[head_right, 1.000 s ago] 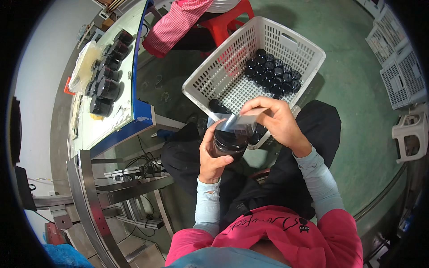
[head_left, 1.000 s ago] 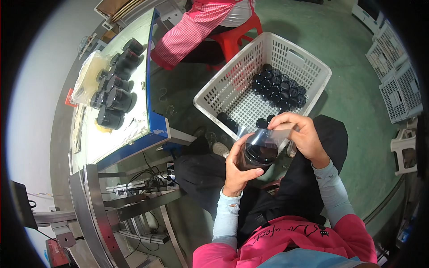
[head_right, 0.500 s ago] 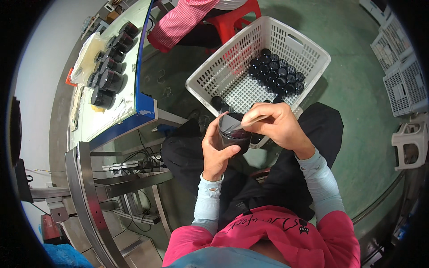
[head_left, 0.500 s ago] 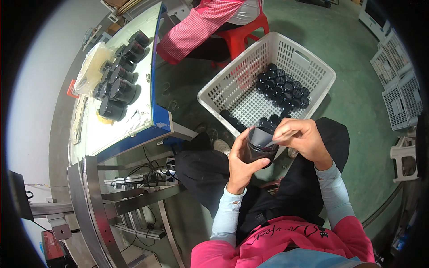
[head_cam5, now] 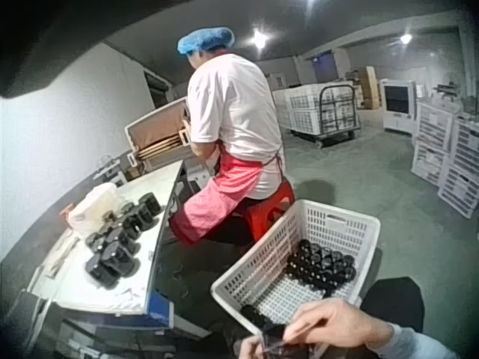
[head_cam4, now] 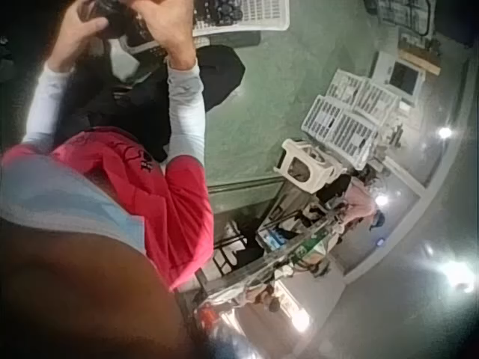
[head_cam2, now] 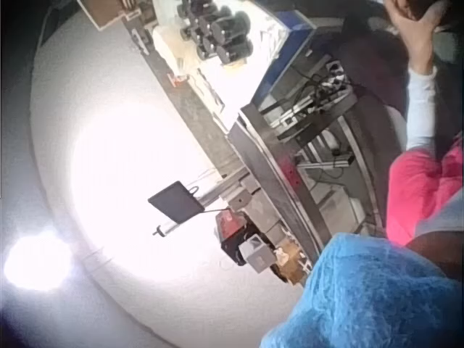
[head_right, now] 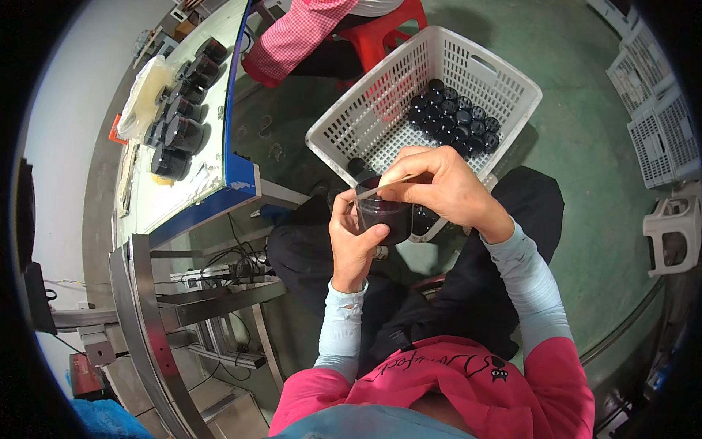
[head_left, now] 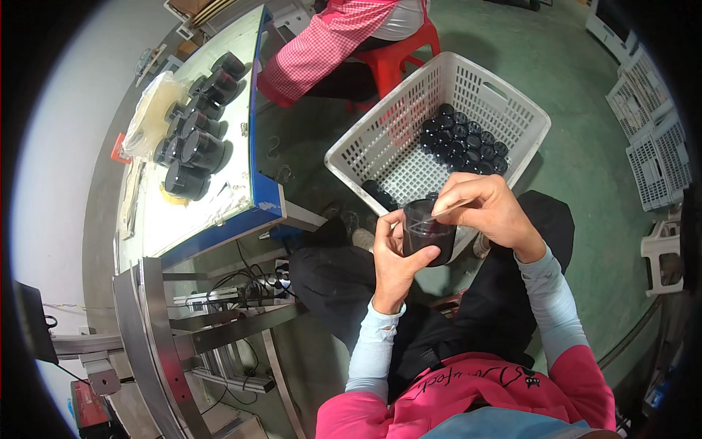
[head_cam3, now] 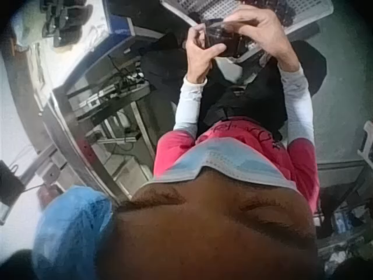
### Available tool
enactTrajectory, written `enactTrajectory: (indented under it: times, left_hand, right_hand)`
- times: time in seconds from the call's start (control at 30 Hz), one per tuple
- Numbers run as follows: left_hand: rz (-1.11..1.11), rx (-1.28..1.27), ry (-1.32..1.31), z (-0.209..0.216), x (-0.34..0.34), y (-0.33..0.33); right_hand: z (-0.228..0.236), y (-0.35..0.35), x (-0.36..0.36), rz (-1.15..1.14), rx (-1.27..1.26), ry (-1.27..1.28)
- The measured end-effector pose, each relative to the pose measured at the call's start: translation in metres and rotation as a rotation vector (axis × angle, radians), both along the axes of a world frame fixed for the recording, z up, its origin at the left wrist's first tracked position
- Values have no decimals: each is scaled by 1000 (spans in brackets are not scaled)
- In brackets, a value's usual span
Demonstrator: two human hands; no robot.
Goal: Assembling and inspecting black plastic jars or cosmetic containers at a production line.
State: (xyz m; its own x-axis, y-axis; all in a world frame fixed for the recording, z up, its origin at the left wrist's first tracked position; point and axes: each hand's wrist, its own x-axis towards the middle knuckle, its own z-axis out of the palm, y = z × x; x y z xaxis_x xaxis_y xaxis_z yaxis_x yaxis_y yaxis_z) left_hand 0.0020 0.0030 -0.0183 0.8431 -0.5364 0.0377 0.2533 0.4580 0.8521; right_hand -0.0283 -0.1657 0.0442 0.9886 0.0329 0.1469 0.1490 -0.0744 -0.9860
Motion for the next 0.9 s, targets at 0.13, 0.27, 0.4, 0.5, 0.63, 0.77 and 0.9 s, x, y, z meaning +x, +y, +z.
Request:
enactTrajectory:
  times: [0.13,0.27,0.4,0.5,0.63,0.77,0.9]
  left_hand:
    - [33,-37,-6,6,1,1]
    - [16,-9,-24,-4,5,5]
    - [-7,-53,29,-4,6,6]
    - [-24,-95,53,-3,7,7]
    - [-68,-158,100,-4,7,6]
    - [-94,-201,175,-6,6,7]
    - [-115,-194,177,-5,7,8]
  right_hand:
    - [0,4,2,-12,87,10]
    - [0,6,2,-17,44,-10]
    - [2,9,2,-58,148,-4]
    - [-2,9,4,-72,155,-23]
    - [-2,8,5,-68,112,-31]
    - [-1,11,7,-58,129,-27]
    - [-1,11,7,-49,113,-41]
